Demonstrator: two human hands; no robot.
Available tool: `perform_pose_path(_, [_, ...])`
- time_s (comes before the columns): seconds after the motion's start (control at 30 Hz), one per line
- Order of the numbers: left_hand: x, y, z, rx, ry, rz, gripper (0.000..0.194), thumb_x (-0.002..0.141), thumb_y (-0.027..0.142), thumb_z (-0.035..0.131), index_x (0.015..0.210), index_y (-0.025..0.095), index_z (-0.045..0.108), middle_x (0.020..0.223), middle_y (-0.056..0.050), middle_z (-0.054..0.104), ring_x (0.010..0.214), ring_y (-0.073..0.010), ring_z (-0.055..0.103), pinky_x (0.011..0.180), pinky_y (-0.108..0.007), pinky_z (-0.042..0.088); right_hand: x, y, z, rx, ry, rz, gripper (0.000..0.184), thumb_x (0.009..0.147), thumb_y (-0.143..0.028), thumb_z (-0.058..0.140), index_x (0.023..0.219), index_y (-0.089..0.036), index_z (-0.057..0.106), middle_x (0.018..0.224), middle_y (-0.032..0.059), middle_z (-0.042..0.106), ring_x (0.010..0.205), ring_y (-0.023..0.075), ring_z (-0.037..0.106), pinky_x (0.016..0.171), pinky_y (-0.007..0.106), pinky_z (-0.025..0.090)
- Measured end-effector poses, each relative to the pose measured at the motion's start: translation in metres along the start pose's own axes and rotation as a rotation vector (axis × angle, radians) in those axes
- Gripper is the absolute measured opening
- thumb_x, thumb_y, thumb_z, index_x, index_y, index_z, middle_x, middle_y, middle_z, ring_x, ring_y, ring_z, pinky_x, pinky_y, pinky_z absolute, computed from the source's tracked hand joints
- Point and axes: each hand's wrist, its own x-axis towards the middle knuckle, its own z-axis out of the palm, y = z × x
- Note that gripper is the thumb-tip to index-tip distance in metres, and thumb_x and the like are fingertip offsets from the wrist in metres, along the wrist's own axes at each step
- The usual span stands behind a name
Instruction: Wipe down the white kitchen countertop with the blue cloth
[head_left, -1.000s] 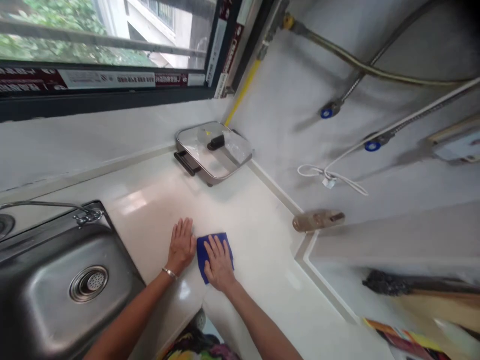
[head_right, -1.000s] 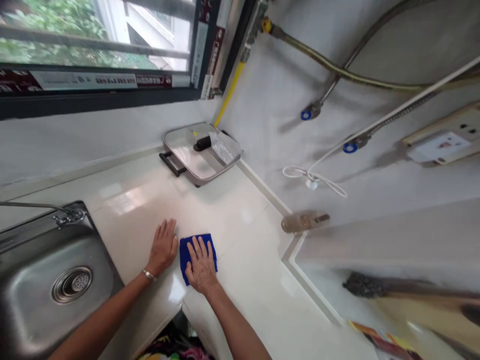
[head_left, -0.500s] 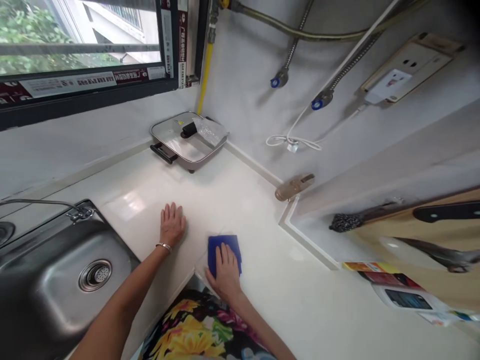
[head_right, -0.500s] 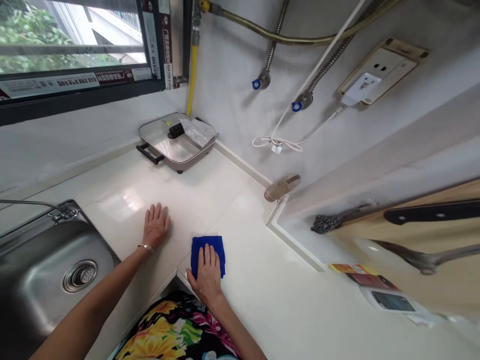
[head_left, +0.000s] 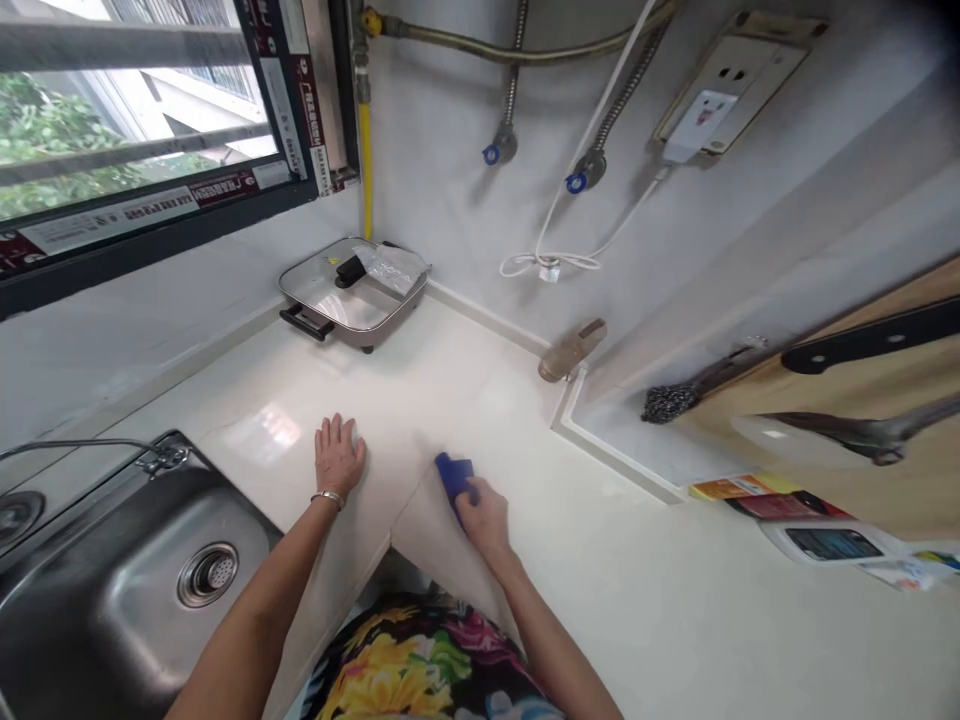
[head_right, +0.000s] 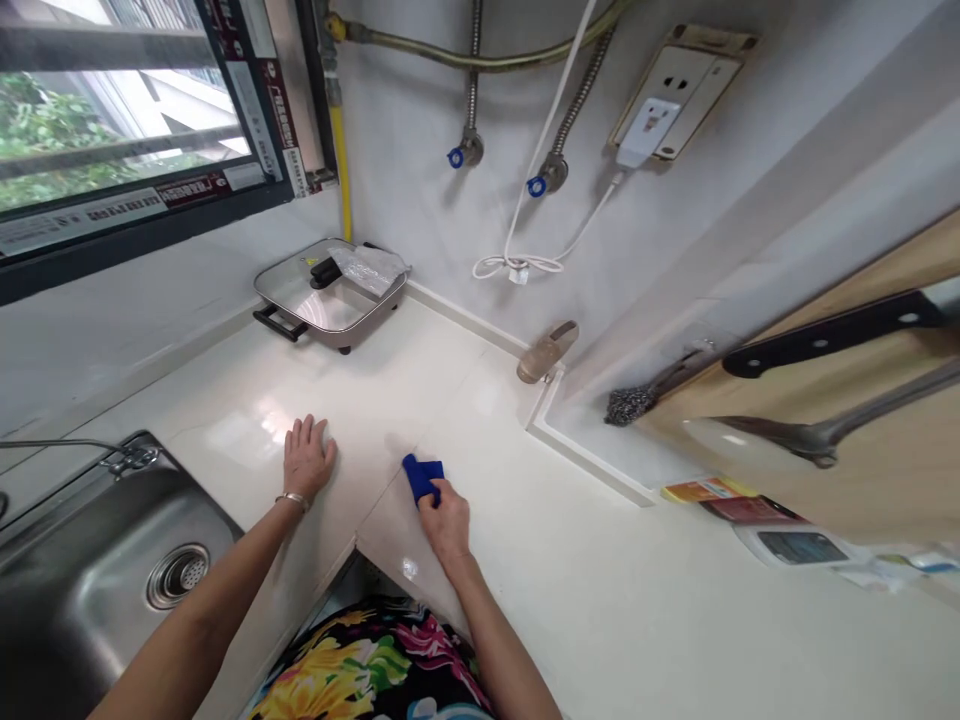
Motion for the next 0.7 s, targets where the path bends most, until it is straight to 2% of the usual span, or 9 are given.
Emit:
perform_pose_path(0.1, [0.002,0.0,-0.001,0.004,0.006,0.015,0.057,0.095,0.035,0.04,0.141,0.004,0.055,0.157,-0.022,0.04,0.151,-0.0381,0.025,0.124,-0.056,0.02,0.004,0.043,-0.03,0.255,0.121,0.163,0.041,0.085,-0.04,0.048,0.106,-0.016,0.074,0.082,0.0047,0.075,0.068,0.0202,0.066,0.065,0.029,0.053])
perform_pose_path(0.2, [0.004,-0.001,0.0,0.015,0.037,0.034,0.058,0.095,0.036,0.039,0.14,0.004,0.056,0.156,-0.023,0.04,0.15,-0.0396,0.026,0.123,-0.057,0.02,-0.011,0.094,-0.055,0.249,0.197,0.223,0.046,0.084,-0.046,0.046,0.105,-0.013,0.072,0.08,0.0065,0.074,0.069,0.0221,0.066,0.067,0.034,0.055])
perform_pose_path(0.27, [0.006,-0.002,0.003,0.021,0.051,0.046,0.058,0.095,0.037,0.038,0.139,0.004,0.056,0.155,-0.024,0.041,0.15,-0.0401,0.026,0.122,-0.058,0.021,-0.027,0.121,-0.066,0.177,0.27,0.255,0.048,0.084,-0.045,0.045,0.108,-0.011,0.07,0.091,0.0123,0.074,0.083,0.0268,0.068,0.079,0.042,0.057])
perform_pose_path(0.33, [0.008,-0.003,0.005,0.025,0.061,0.063,0.058,0.095,0.038,0.038,0.139,0.004,0.055,0.154,-0.025,0.042,0.15,-0.0399,0.025,0.122,-0.058,0.021,-0.041,0.136,-0.072,0.097,0.367,0.213,0.049,0.088,-0.041,0.044,0.119,-0.01,0.065,0.117,0.0197,0.07,0.109,0.0311,0.064,0.096,0.051,0.052])
perform_pose_path(0.43, [0.011,-0.002,0.006,0.034,0.069,0.08,0.059,0.095,0.038,0.038,0.141,0.005,0.054,0.154,-0.025,0.041,0.15,-0.0393,0.024,0.121,-0.058,0.021,-0.046,0.131,-0.069,-0.12,0.426,0.017,0.047,0.097,-0.031,0.038,0.136,-0.011,0.054,0.146,0.021,0.053,0.139,0.0292,0.045,0.115,0.057,0.036])
perform_pose_path(0.5, [0.011,0.0,0.004,0.043,0.07,0.077,0.06,0.095,0.039,0.038,0.142,0.005,0.053,0.154,-0.024,0.04,0.15,-0.0392,0.024,0.121,-0.057,0.021,-0.036,0.115,-0.06,-0.27,0.335,-0.096,0.048,0.099,-0.026,0.037,0.143,-0.012,0.049,0.153,0.0181,0.047,0.147,0.0283,0.034,0.121,0.06,0.023])
perform_pose_path(0.57, [0.011,0.002,0.002,0.048,0.066,0.074,0.06,0.095,0.039,0.038,0.142,0.005,0.053,0.154,-0.024,0.04,0.149,-0.0392,0.025,0.121,-0.056,0.022,-0.021,0.095,-0.047,-0.365,0.187,-0.171,0.051,0.099,-0.025,0.039,0.149,-0.012,0.045,0.158,0.0154,0.042,0.152,0.029,0.025,0.123,0.062,0.011])
perform_pose_path(0.63, [0.011,0.005,-0.002,0.046,0.062,0.072,0.06,0.095,0.038,0.038,0.142,0.005,0.053,0.154,-0.025,0.04,0.149,-0.0392,0.026,0.121,-0.057,0.023,-0.008,0.079,-0.035,-0.402,0.075,-0.193,0.056,0.099,-0.028,0.041,0.152,-0.012,0.041,0.162,0.0145,0.036,0.153,0.0305,0.021,0.124,0.061,0.008])
perform_pose_path(0.7, [0.011,0.009,-0.006,0.042,0.057,0.066,0.059,0.095,0.037,0.039,0.142,0.005,0.053,0.154,-0.025,0.04,0.148,-0.0389,0.027,0.12,-0.058,0.024,-0.002,0.072,-0.027,-0.407,0.02,-0.182,0.058,0.099,-0.031,0.043,0.154,-0.012,0.039,0.163,0.0142,0.032,0.153,0.0316,0.02,0.123,0.062,0.008])
